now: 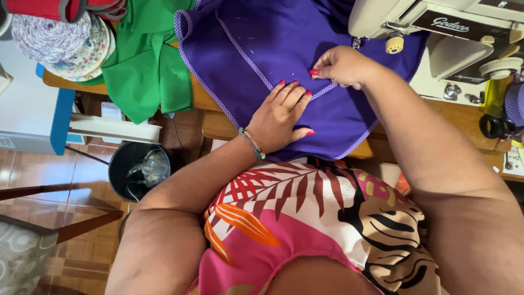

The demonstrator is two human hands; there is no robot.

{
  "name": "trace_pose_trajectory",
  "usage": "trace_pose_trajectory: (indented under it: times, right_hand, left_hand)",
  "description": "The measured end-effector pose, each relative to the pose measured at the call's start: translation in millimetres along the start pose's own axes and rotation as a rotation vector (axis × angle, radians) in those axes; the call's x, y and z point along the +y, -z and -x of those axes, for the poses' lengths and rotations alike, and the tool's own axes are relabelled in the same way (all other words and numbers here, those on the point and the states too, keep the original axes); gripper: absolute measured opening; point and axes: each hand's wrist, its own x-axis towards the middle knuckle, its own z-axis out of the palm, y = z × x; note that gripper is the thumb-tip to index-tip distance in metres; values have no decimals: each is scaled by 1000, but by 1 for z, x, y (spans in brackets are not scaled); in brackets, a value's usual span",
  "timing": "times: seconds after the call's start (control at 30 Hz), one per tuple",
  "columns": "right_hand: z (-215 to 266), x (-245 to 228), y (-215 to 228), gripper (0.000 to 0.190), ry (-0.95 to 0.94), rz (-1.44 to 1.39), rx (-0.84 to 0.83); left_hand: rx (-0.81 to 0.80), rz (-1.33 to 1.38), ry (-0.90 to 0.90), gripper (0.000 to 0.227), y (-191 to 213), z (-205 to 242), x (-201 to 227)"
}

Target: The person is pinning a purple fabric garment to prepare it for sewing, using pins from a nearby pincushion.

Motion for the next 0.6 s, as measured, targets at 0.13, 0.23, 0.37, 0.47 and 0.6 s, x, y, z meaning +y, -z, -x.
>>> trace_pose_trajectory:
  times: [0.13,0.23,0.37,0.47,0.6]
  right_hand:
    - [1,-4,6,12,-130,-175,-93]
    - [2,-8,7,13,-142,-191,-110]
    - [-1,-8,5,13,-136,-156,-108]
    - [2,-8,2,10,-112,-106,-77]
    - [0,-2,-4,10,-62,-102,-50]
  left_hand:
    - [-14,-3,8,87,-2,-2,-1]
    - [-34,-36,10,89,-5,-4,-2]
    - [-37,-44,6,86,-6,-5,-3]
    - [-18,-22,4,85,-8,-4,-4]
    - [-17,-23,2,87,-10,-3,-5]
